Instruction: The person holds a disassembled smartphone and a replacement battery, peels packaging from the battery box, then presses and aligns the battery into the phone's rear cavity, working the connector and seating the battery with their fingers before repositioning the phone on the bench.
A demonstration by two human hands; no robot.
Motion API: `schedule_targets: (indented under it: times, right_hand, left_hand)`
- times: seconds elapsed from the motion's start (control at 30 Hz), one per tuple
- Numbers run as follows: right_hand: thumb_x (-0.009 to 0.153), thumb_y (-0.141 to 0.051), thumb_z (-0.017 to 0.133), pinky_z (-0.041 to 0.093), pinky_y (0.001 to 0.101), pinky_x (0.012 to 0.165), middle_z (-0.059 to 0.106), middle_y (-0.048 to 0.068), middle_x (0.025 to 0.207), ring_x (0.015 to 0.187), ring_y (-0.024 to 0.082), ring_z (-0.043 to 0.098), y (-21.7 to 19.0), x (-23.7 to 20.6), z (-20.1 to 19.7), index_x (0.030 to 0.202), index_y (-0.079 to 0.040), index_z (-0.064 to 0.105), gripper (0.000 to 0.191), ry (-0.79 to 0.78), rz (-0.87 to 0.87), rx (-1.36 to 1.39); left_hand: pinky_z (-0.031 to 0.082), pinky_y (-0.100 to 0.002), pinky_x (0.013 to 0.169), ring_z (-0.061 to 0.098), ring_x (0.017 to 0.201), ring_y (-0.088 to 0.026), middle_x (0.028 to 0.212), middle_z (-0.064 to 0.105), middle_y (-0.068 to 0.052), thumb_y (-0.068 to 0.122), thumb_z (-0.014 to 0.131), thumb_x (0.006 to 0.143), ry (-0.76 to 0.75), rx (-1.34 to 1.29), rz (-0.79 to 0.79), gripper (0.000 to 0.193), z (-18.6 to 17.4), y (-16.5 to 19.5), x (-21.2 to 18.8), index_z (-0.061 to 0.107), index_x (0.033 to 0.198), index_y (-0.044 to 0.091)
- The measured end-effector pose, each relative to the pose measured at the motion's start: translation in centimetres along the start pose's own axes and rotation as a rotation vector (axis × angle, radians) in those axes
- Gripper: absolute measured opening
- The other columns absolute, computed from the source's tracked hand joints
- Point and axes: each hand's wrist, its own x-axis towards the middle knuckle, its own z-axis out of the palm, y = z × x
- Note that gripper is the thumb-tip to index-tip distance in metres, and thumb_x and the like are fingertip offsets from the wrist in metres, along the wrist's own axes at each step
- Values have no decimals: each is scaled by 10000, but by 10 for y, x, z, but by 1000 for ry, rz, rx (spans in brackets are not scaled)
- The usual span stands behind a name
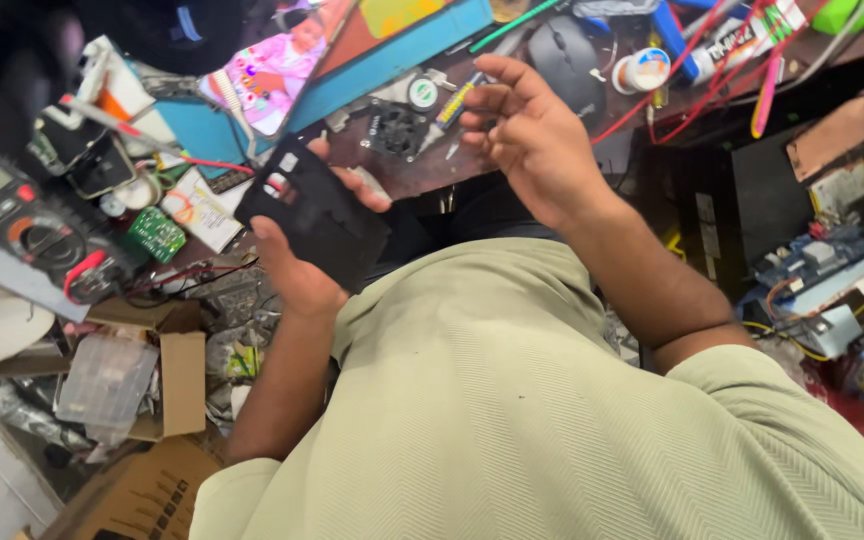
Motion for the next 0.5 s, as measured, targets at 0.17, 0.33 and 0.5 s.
schedule_targets:
  times: [0.17, 0.33, 0.5]
  right_hand:
    - [954, 141, 587, 575, 331, 1048, 646, 98, 1283, 1227, 216, 668, 11, -17, -11, 1417, -34, 526, 499, 9, -35, -173]
    - [976, 86, 623, 596, 330, 992, 703, 94, 1255, 1157, 240, 707, 13, -20, -15, 1333, -54, 635, 383, 84, -430, -930]
    - [938, 6, 720, 570, 372, 852, 726, 130, 1201, 1003, 308, 705, 6, -13, -21, 1166, -60, 725, 238, 183, -869, -1663]
  left_hand:
    - [530, -489, 983, 641, 1051, -294, 1170, 636, -165, 730, 521, 982, 116, 14, -69, 967, 4, -3, 6, 365, 1609, 11]
    - [537, -494, 997, 674, 1061, -324, 1195, 648, -183, 732, 519, 986, 84, 5, -109, 950, 8, -14, 11, 375, 1564, -8]
    - [548, -491, 988, 675, 1053, -311, 1199, 650, -184, 720, 522, 992, 108, 21, -134, 961, 11, -22, 12, 379, 1590, -19]
